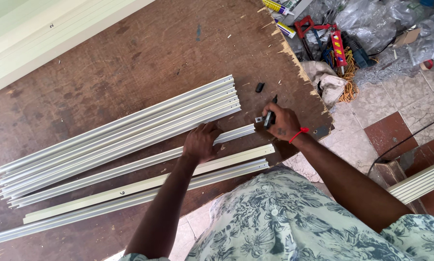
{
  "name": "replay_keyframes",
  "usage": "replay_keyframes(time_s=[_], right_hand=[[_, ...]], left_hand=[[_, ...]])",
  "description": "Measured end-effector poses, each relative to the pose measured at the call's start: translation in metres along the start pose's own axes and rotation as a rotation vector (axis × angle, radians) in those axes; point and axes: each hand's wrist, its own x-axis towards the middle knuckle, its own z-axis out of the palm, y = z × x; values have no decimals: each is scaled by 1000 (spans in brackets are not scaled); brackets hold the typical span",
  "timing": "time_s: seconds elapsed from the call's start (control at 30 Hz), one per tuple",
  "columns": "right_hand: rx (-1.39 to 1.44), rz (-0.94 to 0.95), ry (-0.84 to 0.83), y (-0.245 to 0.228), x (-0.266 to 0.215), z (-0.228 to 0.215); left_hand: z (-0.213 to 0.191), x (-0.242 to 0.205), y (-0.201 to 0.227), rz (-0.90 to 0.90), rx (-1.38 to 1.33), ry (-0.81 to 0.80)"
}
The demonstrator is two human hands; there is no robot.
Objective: The person uses a small metal template and a black marker to mark multiple long, off-white plastic moldings laid on a wooden workbench. They repeatedly place the template at the end of each molding, mark it, and move to the next piece, stacking marked pieces aside.
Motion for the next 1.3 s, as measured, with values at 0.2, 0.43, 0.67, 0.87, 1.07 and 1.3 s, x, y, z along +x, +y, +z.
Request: replay_keyframes(time_s=[0.2,0.43,0.67,0.87,1.07,1.3], right_hand=[[-106,4,-92,-28,-6,-3],[-2,-217,-70,-55,-9,-19],[36,-73,-95,-57,-11,-17],[387,1,71,-51,-17,-18],[160,8,120,-67,-15,-18],[12,-296,99,-84,-11,-26]], left_hand=[[16,-6,4,-64,-72,165],[24,21,33,-101,-87,153],[25,60,76,-252,-182,71],[17,60,77,-296,-312,128],[5,59,77,-314,-360,93],[6,62,75,-322,-379,94]])
